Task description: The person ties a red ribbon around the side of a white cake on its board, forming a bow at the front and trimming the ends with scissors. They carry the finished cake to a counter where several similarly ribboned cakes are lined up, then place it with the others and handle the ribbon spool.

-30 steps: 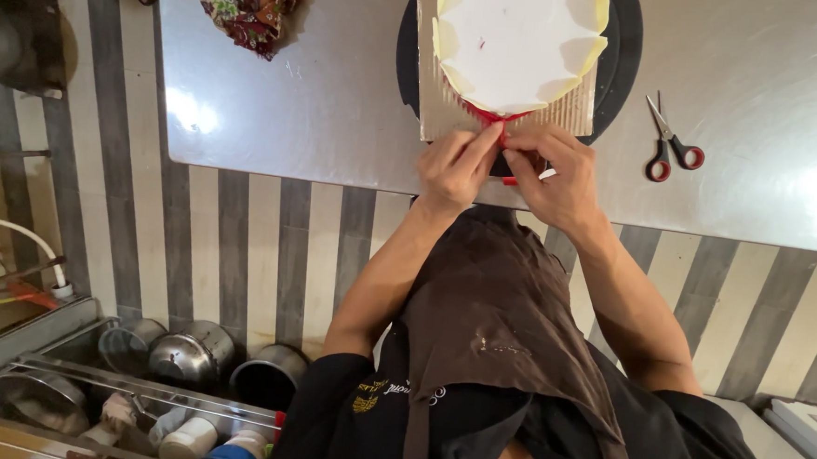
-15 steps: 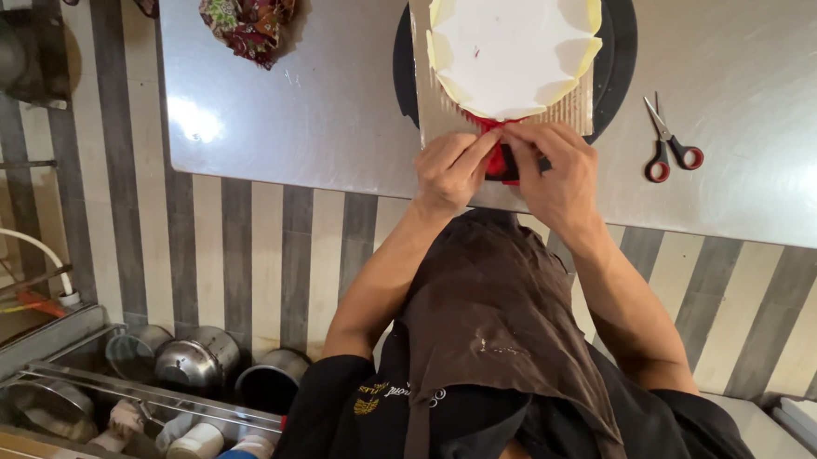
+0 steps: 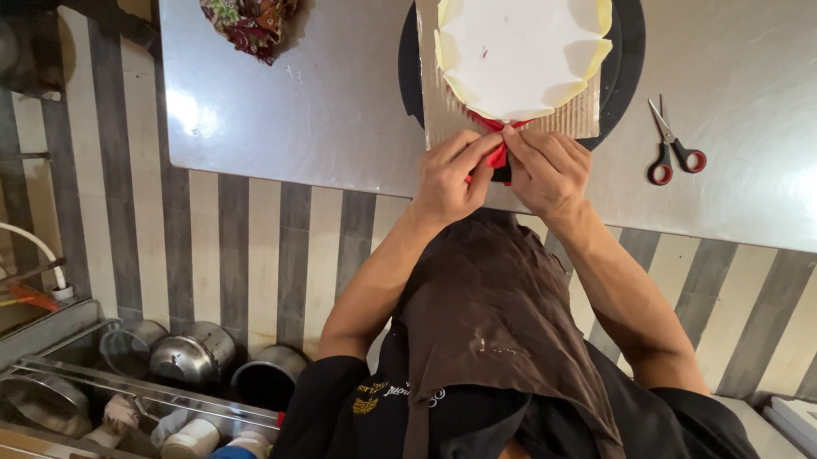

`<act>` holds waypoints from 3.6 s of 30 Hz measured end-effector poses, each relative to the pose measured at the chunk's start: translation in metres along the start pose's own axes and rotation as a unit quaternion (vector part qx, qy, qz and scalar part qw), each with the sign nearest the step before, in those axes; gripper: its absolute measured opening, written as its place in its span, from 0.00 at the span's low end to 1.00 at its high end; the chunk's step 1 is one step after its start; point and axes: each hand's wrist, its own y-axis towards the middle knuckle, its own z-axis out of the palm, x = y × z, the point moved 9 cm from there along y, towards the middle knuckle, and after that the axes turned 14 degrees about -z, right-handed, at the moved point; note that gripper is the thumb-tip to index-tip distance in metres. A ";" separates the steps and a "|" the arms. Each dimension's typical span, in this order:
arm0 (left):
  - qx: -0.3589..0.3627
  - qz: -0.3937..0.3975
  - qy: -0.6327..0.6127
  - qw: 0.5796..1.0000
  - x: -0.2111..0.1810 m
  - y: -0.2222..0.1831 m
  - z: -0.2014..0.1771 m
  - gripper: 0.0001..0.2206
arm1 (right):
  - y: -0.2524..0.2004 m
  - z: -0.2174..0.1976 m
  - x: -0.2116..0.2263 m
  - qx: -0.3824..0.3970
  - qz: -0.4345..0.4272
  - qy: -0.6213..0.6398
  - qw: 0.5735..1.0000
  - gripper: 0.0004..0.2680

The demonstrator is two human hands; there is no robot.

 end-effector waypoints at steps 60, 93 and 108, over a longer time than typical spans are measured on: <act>0.022 -0.057 -0.143 0.988 0.024 0.000 -0.006 0.19 | 0.014 0.011 -0.007 0.045 -0.053 0.071 0.995 0.10; -0.124 0.089 0.011 0.988 0.019 0.015 -0.014 0.11 | -0.005 0.012 -0.022 -0.001 0.016 0.166 0.986 0.11; -0.049 0.217 0.083 0.972 0.014 -0.003 -0.004 0.09 | -0.012 0.011 -0.011 0.023 0.005 0.017 1.000 0.12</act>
